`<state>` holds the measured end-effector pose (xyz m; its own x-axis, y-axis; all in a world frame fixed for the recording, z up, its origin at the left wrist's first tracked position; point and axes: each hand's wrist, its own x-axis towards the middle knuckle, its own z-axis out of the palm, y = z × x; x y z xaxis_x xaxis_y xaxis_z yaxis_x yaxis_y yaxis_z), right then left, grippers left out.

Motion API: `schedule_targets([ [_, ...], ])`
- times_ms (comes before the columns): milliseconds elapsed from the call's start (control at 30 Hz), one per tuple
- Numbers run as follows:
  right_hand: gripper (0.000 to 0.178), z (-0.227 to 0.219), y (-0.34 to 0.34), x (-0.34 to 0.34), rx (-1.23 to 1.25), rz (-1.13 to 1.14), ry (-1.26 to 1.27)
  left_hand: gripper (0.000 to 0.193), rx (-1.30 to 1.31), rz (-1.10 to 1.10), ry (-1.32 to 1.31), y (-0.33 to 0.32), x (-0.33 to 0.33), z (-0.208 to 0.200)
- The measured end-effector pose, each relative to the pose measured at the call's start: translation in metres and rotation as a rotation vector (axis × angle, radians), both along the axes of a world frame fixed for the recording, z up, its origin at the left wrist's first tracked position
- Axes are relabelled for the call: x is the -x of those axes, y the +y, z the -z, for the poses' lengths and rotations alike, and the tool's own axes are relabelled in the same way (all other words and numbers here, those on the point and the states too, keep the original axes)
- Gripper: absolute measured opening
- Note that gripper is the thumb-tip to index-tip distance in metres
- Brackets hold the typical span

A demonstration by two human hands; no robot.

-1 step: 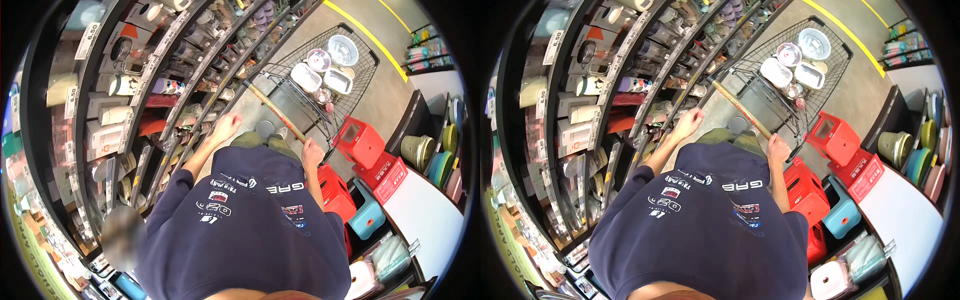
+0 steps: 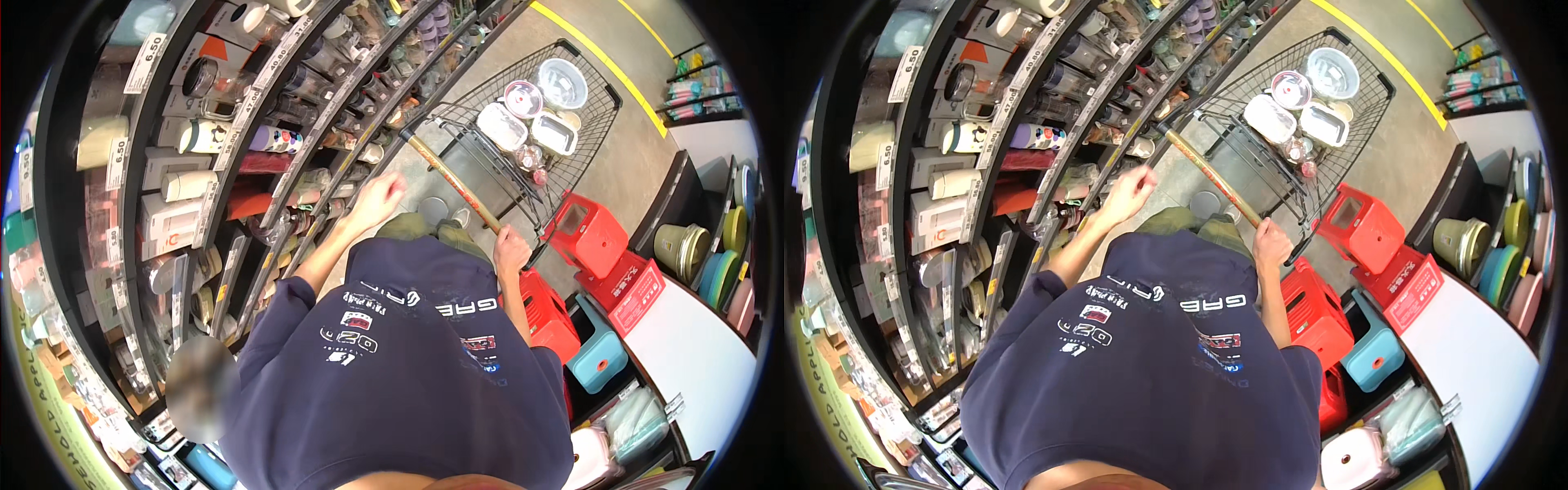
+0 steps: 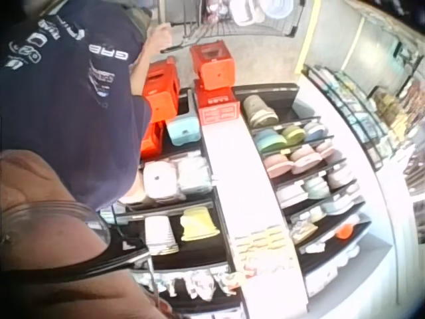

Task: Picking up various household storage and kitchen items from store shelves and placing them into a shopping cart.

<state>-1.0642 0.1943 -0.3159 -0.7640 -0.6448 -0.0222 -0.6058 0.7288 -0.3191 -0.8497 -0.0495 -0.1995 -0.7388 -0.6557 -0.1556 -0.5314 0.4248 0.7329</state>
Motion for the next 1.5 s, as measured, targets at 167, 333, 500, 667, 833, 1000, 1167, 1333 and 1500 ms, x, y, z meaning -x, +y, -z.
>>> schedule_targets([
  [167,0.039,0.003,-0.007,0.018,-0.052,-0.031,0.021,0.007,0.298,0.25,0.61,0.046,0.092,-0.236],
  [333,0.041,0.003,-0.018,0.036,-0.051,-0.015,0.059,0.011,0.346,0.396,0.965,0.082,0.105,-0.32],
  [500,0.043,-0.001,-0.039,0.053,-0.096,-0.007,0.093,0.023,0.585,0.231,1.335,0.076,0.127,-0.303],
  [667,0.044,0.003,-0.054,0.067,-0.143,-0.003,0.115,0.018,0.415,0.184,1.35,0.057,0.119,-0.296],
  [833,0.047,0.0,-0.064,0.074,-0.155,0.043,0.146,0.015,0.278,0.191,1.39,0.025,0.116,-0.296],
  [1000,0.046,0.004,-0.073,0.087,-0.145,0.075,0.209,0.013,0.168,0.242,1.415,-0.01,0.121,-0.301],
  [1167,0.045,0.003,-0.082,0.107,-0.143,0.102,0.249,0.013,0.079,0.356,1.341,-0.043,0.133,-0.294],
  [1333,0.047,0.008,-0.095,0.139,-0.118,0.101,0.238,0.004,0.147,0.356,0.952,-0.075,0.179,-0.187],
  [1500,0.046,0.009,-0.094,0.167,-0.13,0.099,0.24,0.004,-0.165,-0.221,0.44,-0.136,0.205,-0.037],
])
